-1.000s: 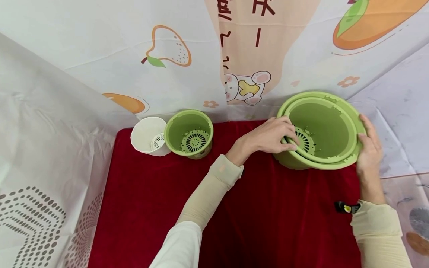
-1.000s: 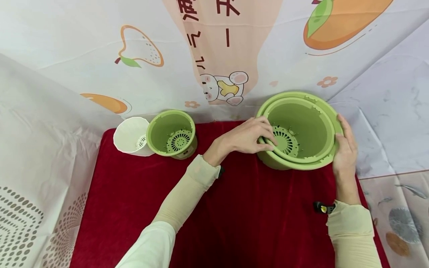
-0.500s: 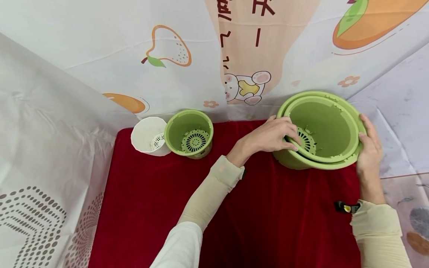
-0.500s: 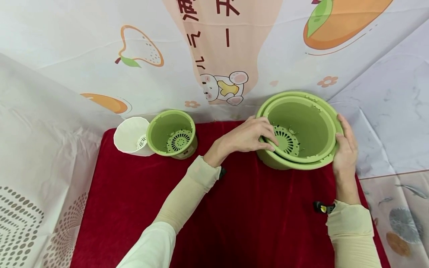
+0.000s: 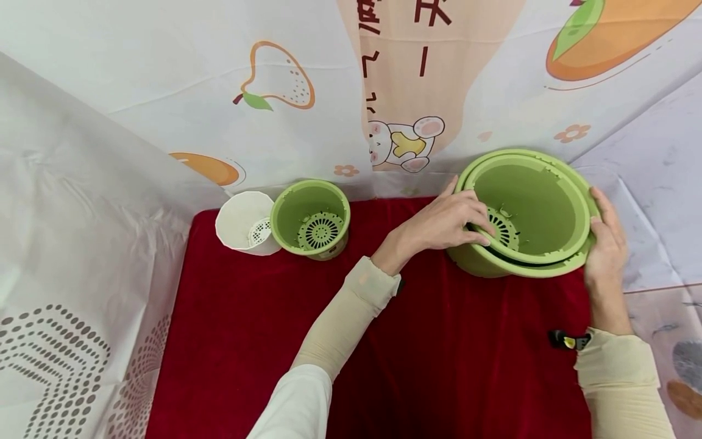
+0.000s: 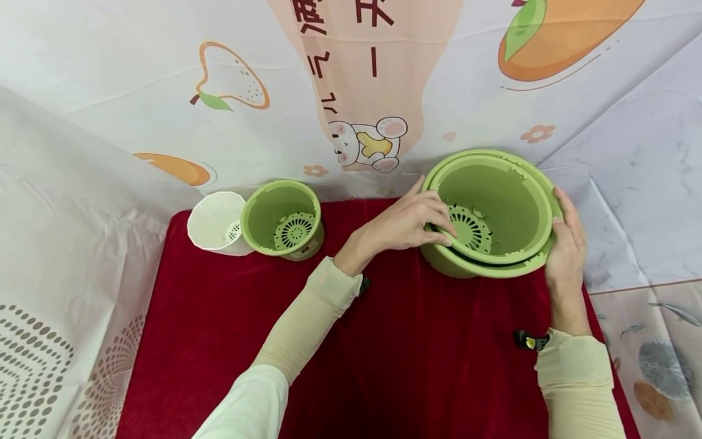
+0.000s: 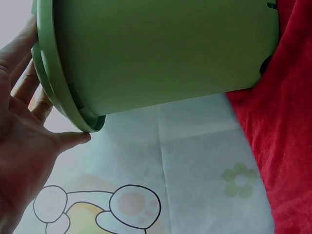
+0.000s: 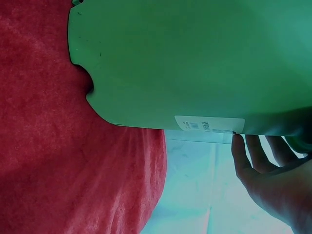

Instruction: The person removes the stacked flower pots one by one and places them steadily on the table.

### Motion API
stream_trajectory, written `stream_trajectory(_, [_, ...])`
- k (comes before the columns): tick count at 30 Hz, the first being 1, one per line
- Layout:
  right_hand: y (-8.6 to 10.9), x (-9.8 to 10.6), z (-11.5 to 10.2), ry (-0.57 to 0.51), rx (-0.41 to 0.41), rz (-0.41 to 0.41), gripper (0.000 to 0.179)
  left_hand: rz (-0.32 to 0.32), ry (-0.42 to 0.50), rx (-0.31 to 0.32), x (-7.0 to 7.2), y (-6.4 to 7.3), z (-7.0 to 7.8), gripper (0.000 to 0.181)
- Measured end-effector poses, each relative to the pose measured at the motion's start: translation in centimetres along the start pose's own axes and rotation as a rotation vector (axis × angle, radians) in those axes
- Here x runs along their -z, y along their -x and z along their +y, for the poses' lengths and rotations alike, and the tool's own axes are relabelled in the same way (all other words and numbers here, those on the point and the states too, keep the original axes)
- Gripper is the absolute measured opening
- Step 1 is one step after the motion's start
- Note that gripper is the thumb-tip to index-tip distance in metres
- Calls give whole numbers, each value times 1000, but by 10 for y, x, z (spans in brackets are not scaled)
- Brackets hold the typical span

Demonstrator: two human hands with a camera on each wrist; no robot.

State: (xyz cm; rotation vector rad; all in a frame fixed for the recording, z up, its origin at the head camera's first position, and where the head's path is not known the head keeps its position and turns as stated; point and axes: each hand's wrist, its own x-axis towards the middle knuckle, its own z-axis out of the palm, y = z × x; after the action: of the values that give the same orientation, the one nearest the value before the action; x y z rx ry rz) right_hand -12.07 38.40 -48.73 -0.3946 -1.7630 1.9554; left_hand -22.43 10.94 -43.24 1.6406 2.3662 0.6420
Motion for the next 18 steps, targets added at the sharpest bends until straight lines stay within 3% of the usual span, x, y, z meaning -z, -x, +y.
stream_trajectory(5, [0,-1,0,1,10,10,44,37,8,-40,3,-1,3,23])
stream_trajectory(11, [-1,-1,2,4,26,-17,45,56,138,-50,7,0,7,21])
stream_trajectory(18, [0,-4,2,-96,71,-49,45,169,196,-129,5,-1,6,21])
